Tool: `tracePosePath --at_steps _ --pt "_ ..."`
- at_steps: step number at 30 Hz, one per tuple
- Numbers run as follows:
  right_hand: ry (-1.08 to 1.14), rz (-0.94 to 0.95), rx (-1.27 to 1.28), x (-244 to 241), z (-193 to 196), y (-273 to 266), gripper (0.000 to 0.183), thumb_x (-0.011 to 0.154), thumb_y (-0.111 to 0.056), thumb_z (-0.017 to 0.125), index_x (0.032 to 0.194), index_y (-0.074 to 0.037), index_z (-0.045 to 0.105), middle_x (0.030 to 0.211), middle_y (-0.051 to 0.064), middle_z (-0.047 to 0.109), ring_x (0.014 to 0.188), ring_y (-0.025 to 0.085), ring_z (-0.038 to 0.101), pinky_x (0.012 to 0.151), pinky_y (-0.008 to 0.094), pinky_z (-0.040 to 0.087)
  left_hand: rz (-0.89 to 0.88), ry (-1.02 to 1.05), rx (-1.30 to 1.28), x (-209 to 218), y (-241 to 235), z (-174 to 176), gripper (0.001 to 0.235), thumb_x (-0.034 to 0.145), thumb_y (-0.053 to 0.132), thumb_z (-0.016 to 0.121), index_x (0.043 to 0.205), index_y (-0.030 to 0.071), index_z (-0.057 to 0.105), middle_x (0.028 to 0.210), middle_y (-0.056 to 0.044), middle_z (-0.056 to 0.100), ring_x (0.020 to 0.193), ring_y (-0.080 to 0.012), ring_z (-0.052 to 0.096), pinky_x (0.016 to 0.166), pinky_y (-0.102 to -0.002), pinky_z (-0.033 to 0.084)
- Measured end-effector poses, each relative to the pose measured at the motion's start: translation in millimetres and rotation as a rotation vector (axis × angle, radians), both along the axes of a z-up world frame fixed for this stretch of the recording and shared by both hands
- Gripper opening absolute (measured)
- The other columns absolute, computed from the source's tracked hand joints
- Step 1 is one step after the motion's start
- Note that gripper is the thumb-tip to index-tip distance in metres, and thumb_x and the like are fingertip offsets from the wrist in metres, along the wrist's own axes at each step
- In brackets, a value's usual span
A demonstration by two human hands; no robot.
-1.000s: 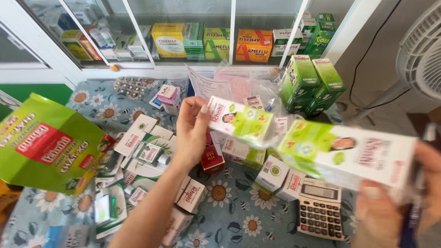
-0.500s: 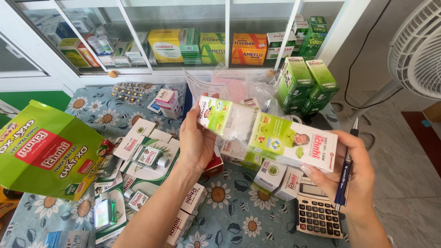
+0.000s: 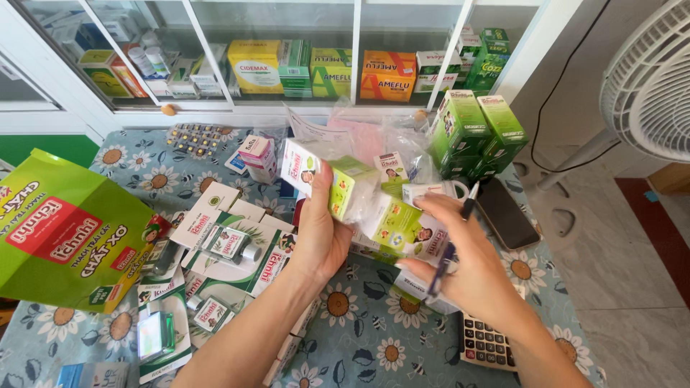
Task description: The person writes on small white boxes with a pen, then uses scissors to cut open plastic-wrapped packages containing more boxes. They continue writing on the boxes and arranging them on a table covered with a floral cloth, alongside a calculator and other items.
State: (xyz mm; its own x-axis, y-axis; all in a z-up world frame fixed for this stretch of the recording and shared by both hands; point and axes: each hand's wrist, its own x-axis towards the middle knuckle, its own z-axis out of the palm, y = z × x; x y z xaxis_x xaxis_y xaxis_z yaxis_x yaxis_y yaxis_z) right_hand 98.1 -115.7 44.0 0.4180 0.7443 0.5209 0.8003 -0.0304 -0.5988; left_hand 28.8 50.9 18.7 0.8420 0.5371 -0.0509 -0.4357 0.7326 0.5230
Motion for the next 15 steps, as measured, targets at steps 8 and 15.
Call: tracePosePath --at_steps 8,15 --pt "-0.210 -0.027 0.182 -14.1 8.6 23.8 0.066 0.055 -0.007 0.075 0.113 -0.006 0.044 0.107 0.015 0.052 0.098 0.028 0.054 0.082 0.032 0.044 0.150 0.024 0.278 -2.6 6.3 0.8 0.037 0.086 0.029 0.056 0.106 -0.001 0.048 0.099 -0.008 0.054 0.090 -0.0160 0.053 0.080 -0.034 0.043" --pt "0.010 0.222 0.401 -4.9 0.2 19.0 0.058 0.067 -0.007 0.073 0.115 -0.002 0.041 0.114 0.017 0.052 0.112 0.025 0.050 0.095 0.036 0.043 0.072 0.230 0.116 1.4 10.5 -6.1 0.040 0.082 0.039 0.051 0.101 0.004 0.050 0.086 -0.007 0.058 0.074 -0.0167 0.057 0.048 -0.024 0.045"
